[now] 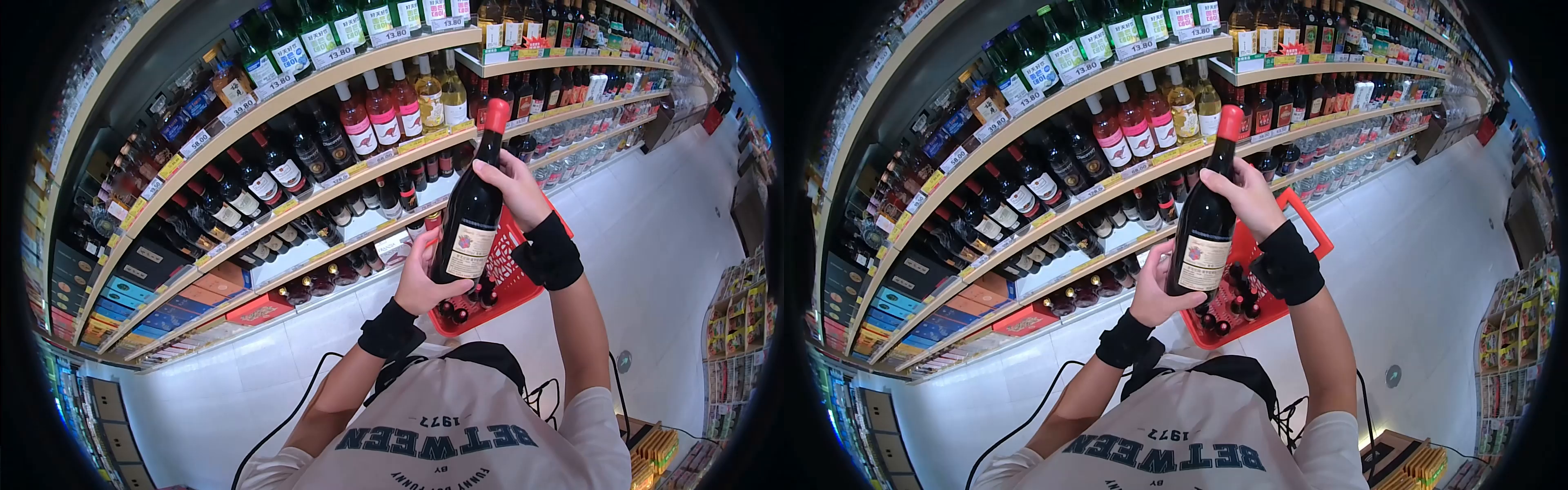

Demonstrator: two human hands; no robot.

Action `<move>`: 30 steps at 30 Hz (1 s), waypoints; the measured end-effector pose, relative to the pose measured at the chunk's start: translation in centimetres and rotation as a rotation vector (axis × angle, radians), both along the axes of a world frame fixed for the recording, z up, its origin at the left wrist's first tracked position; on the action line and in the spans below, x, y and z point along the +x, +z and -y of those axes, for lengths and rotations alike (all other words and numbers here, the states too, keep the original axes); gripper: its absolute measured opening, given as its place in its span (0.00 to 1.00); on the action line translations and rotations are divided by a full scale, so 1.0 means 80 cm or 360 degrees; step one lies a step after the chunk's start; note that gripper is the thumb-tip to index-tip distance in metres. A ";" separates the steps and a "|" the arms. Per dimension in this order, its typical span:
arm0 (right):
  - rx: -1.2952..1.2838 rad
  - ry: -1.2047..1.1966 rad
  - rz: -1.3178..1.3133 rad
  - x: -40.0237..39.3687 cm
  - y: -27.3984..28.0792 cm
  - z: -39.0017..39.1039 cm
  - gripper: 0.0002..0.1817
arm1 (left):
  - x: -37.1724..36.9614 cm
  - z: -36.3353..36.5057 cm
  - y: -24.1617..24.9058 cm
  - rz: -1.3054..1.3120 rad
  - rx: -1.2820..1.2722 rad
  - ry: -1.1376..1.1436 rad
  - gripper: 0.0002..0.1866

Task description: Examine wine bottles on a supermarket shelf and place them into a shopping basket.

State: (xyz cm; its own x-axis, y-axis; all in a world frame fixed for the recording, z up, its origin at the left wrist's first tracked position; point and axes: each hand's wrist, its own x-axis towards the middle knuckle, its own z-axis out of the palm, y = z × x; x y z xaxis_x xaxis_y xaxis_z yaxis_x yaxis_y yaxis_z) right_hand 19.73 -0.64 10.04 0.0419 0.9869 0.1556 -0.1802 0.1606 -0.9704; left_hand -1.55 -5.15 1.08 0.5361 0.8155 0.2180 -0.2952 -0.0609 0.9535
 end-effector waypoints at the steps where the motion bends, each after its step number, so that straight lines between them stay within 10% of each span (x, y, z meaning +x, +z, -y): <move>1: -0.0008 -0.0120 0.0055 -0.003 0.000 0.000 0.16 | 0.001 0.000 -0.006 -0.0138 0.0142 0.0107 0.50; 14: 0.0025 -0.0565 0.0139 -0.031 -0.046 -0.008 0.15 | -0.007 -0.003 -0.031 -0.0612 0.0507 0.0363 0.52; 19: 0.0207 -0.0297 -0.0165 -0.030 -0.030 0.007 0.14 | -0.047 -0.036 -0.046 -0.0081 -0.0027 0.0011 0.47; 25: 0.0394 0.0305 -0.0720 -0.025 -0.003 0.020 0.18 | -0.067 -0.060 -0.045 -0.0164 -0.0463 -0.0850 0.63; 30: 0.0385 0.0504 -0.0684 -0.018 -0.008 0.011 0.22 | -0.050 -0.037 -0.003 -0.0056 -0.0458 -0.0801 0.61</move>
State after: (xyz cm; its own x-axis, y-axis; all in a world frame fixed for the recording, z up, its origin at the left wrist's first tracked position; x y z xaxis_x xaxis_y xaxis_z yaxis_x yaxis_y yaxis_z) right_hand 18.25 -1.50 9.43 -0.1402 0.9001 0.4126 -0.6247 0.2429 -0.7422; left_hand -5.52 -2.17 0.86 0.8762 0.4820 0.0006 -0.1887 0.3419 0.9206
